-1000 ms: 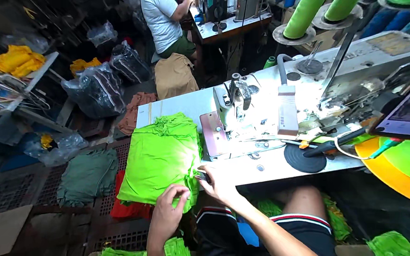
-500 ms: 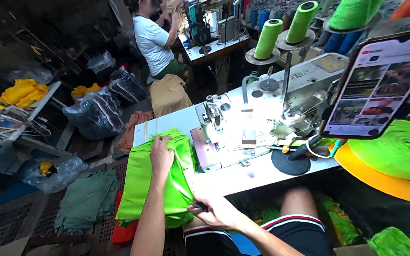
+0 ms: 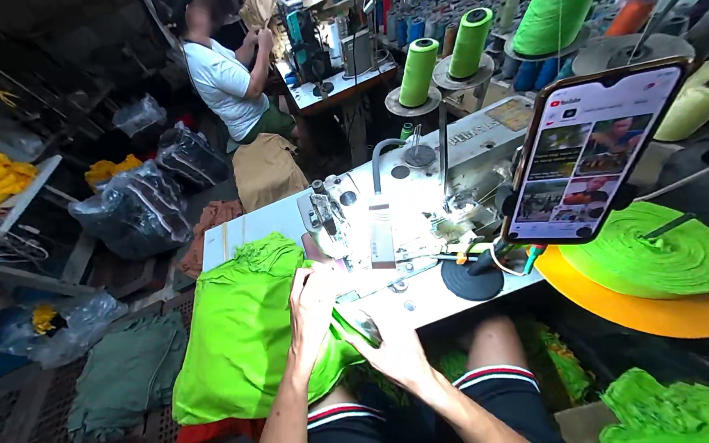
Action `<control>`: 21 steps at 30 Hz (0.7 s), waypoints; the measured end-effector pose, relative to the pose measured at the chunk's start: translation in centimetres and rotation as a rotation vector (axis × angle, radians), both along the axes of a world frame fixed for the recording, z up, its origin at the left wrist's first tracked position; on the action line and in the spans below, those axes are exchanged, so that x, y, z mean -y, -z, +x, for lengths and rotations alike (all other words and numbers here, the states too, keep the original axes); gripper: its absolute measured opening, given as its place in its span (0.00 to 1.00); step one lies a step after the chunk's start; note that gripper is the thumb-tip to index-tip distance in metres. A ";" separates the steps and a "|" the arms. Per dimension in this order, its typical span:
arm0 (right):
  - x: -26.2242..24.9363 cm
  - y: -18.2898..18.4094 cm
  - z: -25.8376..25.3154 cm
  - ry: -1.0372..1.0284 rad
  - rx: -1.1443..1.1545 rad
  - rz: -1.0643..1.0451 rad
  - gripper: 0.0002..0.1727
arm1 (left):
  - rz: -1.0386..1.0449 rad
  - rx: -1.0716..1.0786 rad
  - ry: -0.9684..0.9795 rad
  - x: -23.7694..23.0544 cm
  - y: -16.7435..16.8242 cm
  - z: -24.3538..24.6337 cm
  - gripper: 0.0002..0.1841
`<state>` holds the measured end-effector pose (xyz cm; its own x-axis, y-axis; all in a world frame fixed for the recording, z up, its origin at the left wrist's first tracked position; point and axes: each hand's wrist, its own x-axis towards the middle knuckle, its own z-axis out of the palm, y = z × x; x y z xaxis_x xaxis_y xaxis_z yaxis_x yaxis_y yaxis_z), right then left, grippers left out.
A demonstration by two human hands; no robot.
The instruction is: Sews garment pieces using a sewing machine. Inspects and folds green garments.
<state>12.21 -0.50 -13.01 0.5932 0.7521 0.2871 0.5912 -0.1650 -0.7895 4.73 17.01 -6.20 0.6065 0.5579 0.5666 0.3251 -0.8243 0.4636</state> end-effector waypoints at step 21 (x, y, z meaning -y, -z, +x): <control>0.2 -0.2 2.2 0.090 -1.005 0.065 0.16 | -0.019 -0.118 0.122 -5.1 1.8 3.0 0.10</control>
<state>14.46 -0.67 -12.84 0.6361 0.6935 -0.3382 -0.3655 -0.1151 -0.9237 7.77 22.11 -8.02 0.7323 0.4856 0.4773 0.2762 -0.8526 0.4436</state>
